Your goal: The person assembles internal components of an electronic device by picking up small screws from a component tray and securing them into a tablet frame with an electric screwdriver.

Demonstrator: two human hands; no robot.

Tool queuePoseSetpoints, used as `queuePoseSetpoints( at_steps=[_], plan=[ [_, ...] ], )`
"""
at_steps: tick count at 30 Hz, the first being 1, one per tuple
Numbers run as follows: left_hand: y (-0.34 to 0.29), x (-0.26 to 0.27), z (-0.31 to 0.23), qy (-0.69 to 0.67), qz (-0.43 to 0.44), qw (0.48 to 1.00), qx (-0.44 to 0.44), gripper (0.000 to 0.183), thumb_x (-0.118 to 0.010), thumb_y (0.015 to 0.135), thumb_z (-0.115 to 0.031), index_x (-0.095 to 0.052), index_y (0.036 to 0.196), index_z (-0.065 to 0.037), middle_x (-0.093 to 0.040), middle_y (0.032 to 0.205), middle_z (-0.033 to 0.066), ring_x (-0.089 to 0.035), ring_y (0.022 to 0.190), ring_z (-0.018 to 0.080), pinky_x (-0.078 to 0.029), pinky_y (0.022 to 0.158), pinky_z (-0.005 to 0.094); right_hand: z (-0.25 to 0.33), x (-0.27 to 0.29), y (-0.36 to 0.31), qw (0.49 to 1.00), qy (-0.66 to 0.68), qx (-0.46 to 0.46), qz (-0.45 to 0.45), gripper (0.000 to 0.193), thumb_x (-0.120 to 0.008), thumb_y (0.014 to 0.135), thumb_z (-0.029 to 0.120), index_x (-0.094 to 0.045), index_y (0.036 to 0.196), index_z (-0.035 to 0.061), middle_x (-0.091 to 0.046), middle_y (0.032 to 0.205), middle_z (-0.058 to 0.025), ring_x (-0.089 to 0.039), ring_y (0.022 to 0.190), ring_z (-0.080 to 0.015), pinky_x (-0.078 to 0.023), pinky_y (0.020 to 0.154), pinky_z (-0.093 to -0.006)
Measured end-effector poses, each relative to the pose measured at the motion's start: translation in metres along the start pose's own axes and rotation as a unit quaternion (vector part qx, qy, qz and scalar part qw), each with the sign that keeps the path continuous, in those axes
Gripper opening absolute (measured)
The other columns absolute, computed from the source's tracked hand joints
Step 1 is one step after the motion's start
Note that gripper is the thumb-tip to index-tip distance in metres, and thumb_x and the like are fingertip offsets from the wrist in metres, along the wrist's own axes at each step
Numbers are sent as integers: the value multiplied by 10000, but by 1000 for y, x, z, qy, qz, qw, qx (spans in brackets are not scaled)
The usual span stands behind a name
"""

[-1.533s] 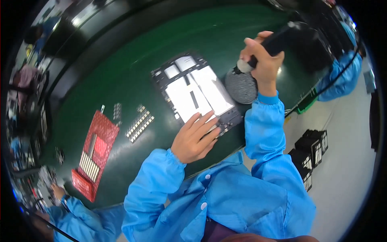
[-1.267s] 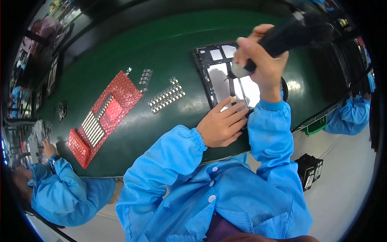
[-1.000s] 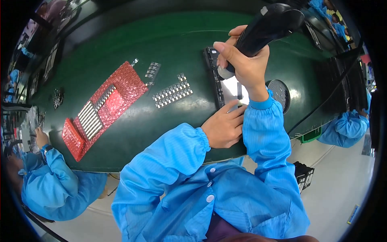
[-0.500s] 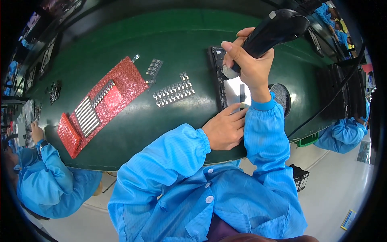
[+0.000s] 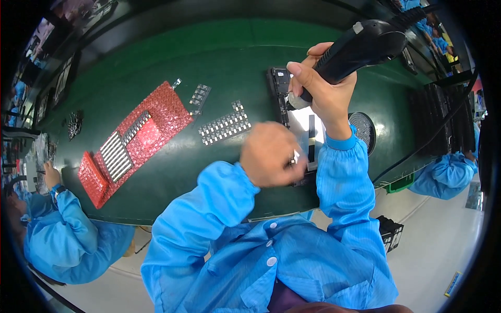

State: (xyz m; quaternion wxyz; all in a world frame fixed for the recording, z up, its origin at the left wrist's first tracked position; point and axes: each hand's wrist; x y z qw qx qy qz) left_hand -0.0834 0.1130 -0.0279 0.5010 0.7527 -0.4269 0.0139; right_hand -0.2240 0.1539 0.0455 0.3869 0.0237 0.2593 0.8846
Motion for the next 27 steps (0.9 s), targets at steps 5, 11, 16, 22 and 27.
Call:
queuePoseSetpoints(
  at_steps=[5,11,16,22,27],
  plan=[
    [2,10,28,30,-64,980,184,255,-759,645,-189,-641,810,-34,-569,736,75,-565,657,264,-436,570,360,6,-6,-2,1000,8,5,23,278,-733,712,-8,-534,903,-39,-595,564,-52,-554,454,-100,-423,436,-215],
    [5,7,25,4,-43,970,240,175,-741,677,-140,-667,803,-44,-557,717,69,-560,626,239,-436,566,352,7,-8,-5,999,13,-7,39,286,-741,707,1,-534,901,-37,-591,566,-44,-551,459,-93,-423,435,-214],
    [2,6,26,10,-45,970,237,101,-704,708,-83,-669,794,-45,-570,726,69,-571,633,240,-438,580,352,8,-11,-7,999,23,-20,35,279,-739,709,-4,-534,897,-37,-590,572,-42,-554,473,-87,-424,438,-212],
    [3,6,27,-5,-46,970,240,98,-706,707,-76,-667,789,-40,-570,716,65,-574,631,235,-435,574,343,7,-9,-8,998,0,0,65,339,-686,740,-76,-480,1003,-15,-571,589,-65,-548,471,-118,-460,455,-255],
    [4,7,26,-16,-43,967,250,100,-712,706,-68,-667,788,-32,-571,716,66,-574,619,225,-439,557,332,7,-10,-8,998,2,-1,69,332,-682,748,-70,-483,1006,-9,-569,585,-59,-551,475,-113,-461,460,-250]
  ],
)
Point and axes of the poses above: each hand's wrist, its own y-axis towards the middle knuckle, its own x-axis out of the back of the hand, z = x × y
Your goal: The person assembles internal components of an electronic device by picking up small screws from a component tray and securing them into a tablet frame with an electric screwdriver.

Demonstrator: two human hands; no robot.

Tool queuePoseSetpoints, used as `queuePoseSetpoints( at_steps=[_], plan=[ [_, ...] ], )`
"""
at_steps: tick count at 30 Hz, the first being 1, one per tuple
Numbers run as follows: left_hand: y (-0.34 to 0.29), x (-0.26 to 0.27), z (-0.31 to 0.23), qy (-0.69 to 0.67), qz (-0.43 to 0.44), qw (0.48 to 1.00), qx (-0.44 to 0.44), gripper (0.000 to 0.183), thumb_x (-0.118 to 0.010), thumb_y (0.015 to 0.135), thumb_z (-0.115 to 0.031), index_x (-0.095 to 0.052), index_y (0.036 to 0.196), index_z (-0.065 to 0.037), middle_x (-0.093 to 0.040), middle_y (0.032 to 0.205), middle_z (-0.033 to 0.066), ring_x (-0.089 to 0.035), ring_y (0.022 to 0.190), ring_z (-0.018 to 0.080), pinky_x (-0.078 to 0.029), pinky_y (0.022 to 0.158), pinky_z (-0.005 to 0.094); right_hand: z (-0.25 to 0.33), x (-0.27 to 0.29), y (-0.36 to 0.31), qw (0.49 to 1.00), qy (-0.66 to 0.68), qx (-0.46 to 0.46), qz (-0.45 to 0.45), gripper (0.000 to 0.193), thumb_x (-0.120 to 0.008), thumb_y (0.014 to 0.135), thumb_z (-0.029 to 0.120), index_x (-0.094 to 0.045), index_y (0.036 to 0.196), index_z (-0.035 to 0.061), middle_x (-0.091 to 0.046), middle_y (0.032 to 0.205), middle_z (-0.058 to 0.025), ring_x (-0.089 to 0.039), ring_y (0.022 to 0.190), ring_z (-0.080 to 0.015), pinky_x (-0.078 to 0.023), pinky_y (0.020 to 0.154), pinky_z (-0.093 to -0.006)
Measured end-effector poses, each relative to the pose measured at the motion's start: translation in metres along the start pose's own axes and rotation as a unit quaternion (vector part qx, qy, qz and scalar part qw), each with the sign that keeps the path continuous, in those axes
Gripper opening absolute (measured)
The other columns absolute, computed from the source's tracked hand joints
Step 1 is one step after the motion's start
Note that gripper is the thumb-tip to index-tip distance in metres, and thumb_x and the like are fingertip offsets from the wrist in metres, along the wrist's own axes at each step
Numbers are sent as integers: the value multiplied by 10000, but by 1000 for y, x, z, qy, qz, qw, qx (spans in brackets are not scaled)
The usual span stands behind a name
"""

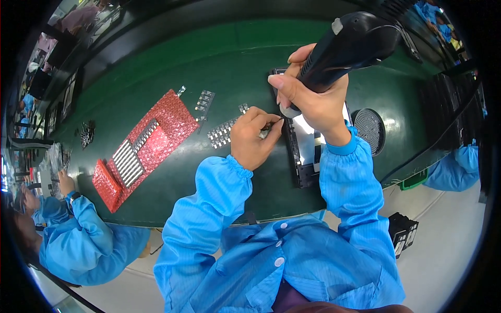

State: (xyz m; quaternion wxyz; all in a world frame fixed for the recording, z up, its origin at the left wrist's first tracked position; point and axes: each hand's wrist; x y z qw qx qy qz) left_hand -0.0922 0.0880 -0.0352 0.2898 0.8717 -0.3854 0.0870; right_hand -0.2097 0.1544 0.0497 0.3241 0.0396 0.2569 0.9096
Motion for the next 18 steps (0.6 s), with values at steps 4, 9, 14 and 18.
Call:
queuePoseSetpoints(
  at_steps=[4,9,14,18],
  plan=[
    [0,-1,1,-23,-4,1000,5,106,-721,709,-68,-665,785,-18,-568,711,72,-578,614,209,-456,551,306,0,-2,-1,1000,-1,3,5,329,-687,747,-63,-485,1001,-8,-569,586,-59,-552,477,-110,-458,457,-239],
    [4,4,-5,-9,1,1000,-2,160,-737,696,-73,-662,825,-13,-564,716,80,-574,618,197,-467,560,292,1,-2,0,1000,8,3,7,330,-689,745,-60,-485,999,-10,-568,582,-56,-551,478,-106,-453,452,-229],
    [4,4,-7,4,8,1000,-4,168,-736,678,-20,-647,818,6,-555,698,69,-536,592,145,-439,543,253,-2,10,5,998,-64,21,-10,308,-703,735,-42,-506,971,-18,-573,578,-48,-548,476,-98,-436,453,-223],
    [0,1,-2,7,12,1000,-1,117,-697,706,-30,-641,807,-14,-563,728,86,-580,628,202,-472,575,298,-5,8,3,999,-35,-25,-24,303,-713,730,-24,-515,960,-22,-577,577,-45,-547,474,-95,-427,456,-220]
  ],
)
Point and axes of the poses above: each hand's wrist, its own y-axis towards the middle knuckle, its own x-axis out of the back of the hand, z = x × y
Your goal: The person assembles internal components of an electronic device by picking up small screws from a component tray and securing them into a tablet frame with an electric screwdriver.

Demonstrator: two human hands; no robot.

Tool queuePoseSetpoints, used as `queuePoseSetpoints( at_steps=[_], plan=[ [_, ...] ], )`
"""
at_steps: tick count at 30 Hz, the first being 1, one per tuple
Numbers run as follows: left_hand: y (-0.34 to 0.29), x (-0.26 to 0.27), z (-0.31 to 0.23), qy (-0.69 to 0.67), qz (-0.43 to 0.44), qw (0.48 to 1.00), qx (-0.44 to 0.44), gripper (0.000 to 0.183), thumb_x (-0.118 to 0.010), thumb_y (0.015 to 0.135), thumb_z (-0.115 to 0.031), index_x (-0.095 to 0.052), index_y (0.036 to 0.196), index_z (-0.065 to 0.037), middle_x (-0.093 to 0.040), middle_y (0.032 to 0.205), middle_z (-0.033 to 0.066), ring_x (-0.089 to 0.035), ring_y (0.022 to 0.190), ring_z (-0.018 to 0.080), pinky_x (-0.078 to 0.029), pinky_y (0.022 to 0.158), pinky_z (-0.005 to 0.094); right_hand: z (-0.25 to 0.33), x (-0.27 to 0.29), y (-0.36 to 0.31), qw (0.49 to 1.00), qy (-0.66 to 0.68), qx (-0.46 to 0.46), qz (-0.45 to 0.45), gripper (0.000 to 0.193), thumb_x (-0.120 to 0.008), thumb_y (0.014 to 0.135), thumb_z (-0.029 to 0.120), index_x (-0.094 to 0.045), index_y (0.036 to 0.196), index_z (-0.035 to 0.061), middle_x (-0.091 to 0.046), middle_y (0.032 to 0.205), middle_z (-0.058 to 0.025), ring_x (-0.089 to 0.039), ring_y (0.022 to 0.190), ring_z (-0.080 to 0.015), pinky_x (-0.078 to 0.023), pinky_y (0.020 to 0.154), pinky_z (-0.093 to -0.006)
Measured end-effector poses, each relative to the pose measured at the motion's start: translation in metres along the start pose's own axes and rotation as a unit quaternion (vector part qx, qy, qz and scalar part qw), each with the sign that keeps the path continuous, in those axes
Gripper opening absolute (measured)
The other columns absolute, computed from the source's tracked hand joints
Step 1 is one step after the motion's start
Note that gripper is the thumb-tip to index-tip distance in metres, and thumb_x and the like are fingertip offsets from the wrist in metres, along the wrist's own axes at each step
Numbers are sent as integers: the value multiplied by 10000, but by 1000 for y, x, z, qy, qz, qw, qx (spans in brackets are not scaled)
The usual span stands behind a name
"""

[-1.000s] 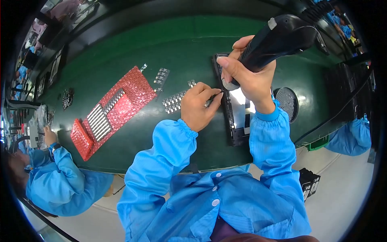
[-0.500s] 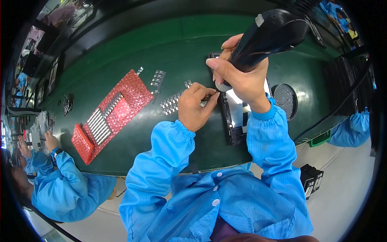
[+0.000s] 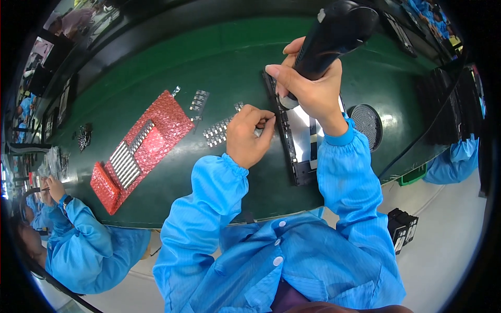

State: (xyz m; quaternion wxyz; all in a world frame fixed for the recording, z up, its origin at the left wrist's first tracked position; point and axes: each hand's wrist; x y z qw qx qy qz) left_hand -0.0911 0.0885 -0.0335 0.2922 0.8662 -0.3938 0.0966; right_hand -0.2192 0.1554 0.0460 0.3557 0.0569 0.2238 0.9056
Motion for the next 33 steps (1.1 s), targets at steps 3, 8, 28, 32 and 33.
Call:
queuePoseSetpoints(
  at_steps=[3,8,28,32,33],
  plan=[
    [-2,-2,2,9,2,1000,3,87,-672,713,-13,-638,793,-18,-567,731,87,-592,639,213,-473,585,311,-4,0,-1,1000,2,2,1,307,-715,728,-19,-515,960,-28,-581,577,-44,-548,472,-95,-426,460,-219],
    [2,-1,-1,18,3,1000,0,74,-661,718,-12,-639,788,-20,-572,736,84,-597,644,220,-472,593,324,-3,2,2,1000,-5,10,2,306,-725,730,-5,-515,952,-31,-589,588,-46,-552,471,-97,-430,459,-221],
    [1,-3,0,29,7,999,15,96,-660,706,9,-649,801,1,-584,719,99,-590,636,192,-469,595,279,-8,1,-1,999,-18,31,27,275,-716,734,-21,-521,927,-9,-585,599,-52,-560,480,-99,-437,445,-217],
    [2,-4,-1,34,11,999,11,95,-660,708,8,-649,802,0,-582,719,99,-588,634,192,-468,594,282,-11,7,-1,999,-5,26,48,282,-720,729,-20,-521,928,-13,-587,594,-55,-563,481,-101,-442,448,-214],
    [2,-6,-1,33,12,999,8,95,-660,708,8,-649,802,0,-582,719,99,-588,634,192,-468,594,282,-11,8,-1,999,-6,28,46,282,-720,729,-20,-521,928,-13,-587,594,-55,-563,481,-101,-442,448,-214]
  ],
)
Point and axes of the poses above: each hand's wrist, its own y-axis towards the middle knuckle, its own x-axis out of the back of the hand, z = x × y
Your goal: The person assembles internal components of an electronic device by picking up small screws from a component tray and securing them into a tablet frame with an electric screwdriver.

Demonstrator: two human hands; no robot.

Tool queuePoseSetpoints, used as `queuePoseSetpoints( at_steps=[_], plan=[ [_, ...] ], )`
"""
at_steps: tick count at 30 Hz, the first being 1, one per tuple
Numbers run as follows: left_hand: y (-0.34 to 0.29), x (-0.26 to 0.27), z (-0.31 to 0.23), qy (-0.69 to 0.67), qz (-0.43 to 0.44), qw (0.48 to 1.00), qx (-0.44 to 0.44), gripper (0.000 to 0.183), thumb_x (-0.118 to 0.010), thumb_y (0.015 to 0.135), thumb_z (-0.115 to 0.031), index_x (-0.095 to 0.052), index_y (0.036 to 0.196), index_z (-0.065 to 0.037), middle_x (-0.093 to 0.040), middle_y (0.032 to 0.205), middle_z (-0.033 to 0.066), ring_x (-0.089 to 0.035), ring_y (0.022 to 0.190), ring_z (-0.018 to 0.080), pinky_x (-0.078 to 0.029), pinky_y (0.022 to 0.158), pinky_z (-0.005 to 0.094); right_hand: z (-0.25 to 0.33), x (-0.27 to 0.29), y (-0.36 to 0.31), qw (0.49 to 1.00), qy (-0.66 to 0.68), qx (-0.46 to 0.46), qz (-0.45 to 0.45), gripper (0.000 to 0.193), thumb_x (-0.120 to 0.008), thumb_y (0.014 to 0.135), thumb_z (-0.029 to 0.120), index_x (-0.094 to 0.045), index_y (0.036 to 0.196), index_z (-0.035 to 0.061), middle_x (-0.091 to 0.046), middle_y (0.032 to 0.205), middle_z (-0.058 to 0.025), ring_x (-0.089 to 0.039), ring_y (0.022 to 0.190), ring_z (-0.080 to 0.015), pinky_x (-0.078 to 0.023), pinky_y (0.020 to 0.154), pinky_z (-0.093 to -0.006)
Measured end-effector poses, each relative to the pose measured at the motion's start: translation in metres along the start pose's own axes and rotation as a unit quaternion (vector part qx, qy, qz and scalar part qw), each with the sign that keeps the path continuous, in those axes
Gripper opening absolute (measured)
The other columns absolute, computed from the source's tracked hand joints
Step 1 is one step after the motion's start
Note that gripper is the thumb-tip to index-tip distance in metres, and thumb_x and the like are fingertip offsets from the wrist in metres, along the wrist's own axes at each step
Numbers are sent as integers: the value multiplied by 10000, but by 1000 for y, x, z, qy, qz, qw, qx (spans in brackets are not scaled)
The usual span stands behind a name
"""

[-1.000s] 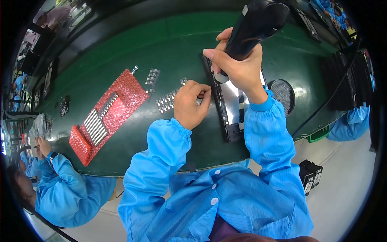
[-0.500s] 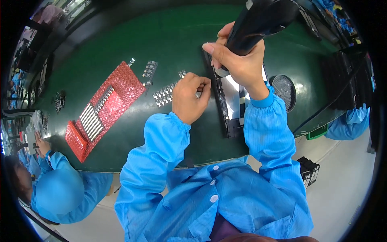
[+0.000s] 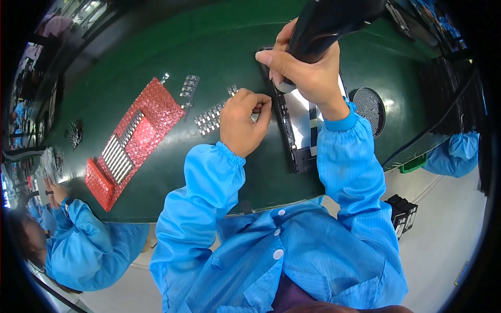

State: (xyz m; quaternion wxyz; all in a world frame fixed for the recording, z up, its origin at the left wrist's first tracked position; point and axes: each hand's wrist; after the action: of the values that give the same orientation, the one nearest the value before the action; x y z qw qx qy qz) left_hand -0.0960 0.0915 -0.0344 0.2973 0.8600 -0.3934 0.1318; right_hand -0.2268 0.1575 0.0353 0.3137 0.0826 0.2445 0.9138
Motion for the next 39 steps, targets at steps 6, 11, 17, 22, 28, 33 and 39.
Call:
queuePoseSetpoints(
  at_steps=[6,11,17,22,28,33,39],
  plan=[
    [0,5,5,-6,3,1000,5,75,-662,709,-26,-640,780,-39,-577,727,93,-594,657,243,-455,597,350,16,-7,7,998,6,-6,-65,265,-702,723,-43,-521,912,-6,-587,588,-52,-557,480,-113,-427,453,-219],
    [-6,2,-4,23,12,965,-262,231,-741,630,-78,-612,812,-16,-579,763,111,-566,673,292,-446,592,394,40,11,11,985,23,39,-164,276,-717,725,-36,-552,944,-8,-569,578,-26,-525,464,-71,-380,415,-203],
    [-48,-20,-43,62,221,922,-313,436,-710,713,-248,-602,1068,-19,-559,1187,127,-505,1155,276,-353,976,473,45,29,11,977,12,109,-182,260,-671,747,-76,-533,955,-6,-565,603,-29,-533,489,-75,-402,454,-195],
    [-14,-22,-19,117,173,930,-301,434,-711,715,-187,-593,1104,-34,-553,1206,125,-494,1184,265,-325,996,501,49,26,9,977,32,94,-188,271,-661,736,-110,-532,952,-9,-558,605,-19,-530,505,-66,-401,475,-192],
    [103,-7,20,355,48,932,-58,443,-637,765,-155,-541,1191,-77,-475,1306,135,-386,1261,314,-295,1001,548,42,21,5,983,60,44,-167,244,-670,745,-79,-542,942,-16,-569,647,-19,-530,524,-61,-385,455,-199],
    [99,-12,35,370,-18,929,-8,447,-571,818,-164,-475,1241,-58,-379,1369,172,-310,1295,357,-239,1031,571,16,17,11,985,50,39,-163,226,-667,749,-65,-537,926,-8,-561,603,-16,-524,472,-68,-398,422,-204],
    [52,-24,7,292,102,948,-75,436,-590,838,-272,-529,1214,-62,-464,1307,168,-338,1277,371,-217,1030,583,-5,16,18,985,13,-24,-173,226,-685,734,-19,-554,918,-4,-569,688,-4,-523,603,-63,-419,523,-213]
  ],
)
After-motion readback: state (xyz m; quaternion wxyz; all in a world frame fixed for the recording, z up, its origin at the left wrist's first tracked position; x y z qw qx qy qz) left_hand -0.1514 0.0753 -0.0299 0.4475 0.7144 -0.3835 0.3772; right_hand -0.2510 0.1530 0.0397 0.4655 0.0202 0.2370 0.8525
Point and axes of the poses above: each hand's wrist, its own y-axis towards the middle knuckle, its own x-axis out of the back of the hand, z = x × y
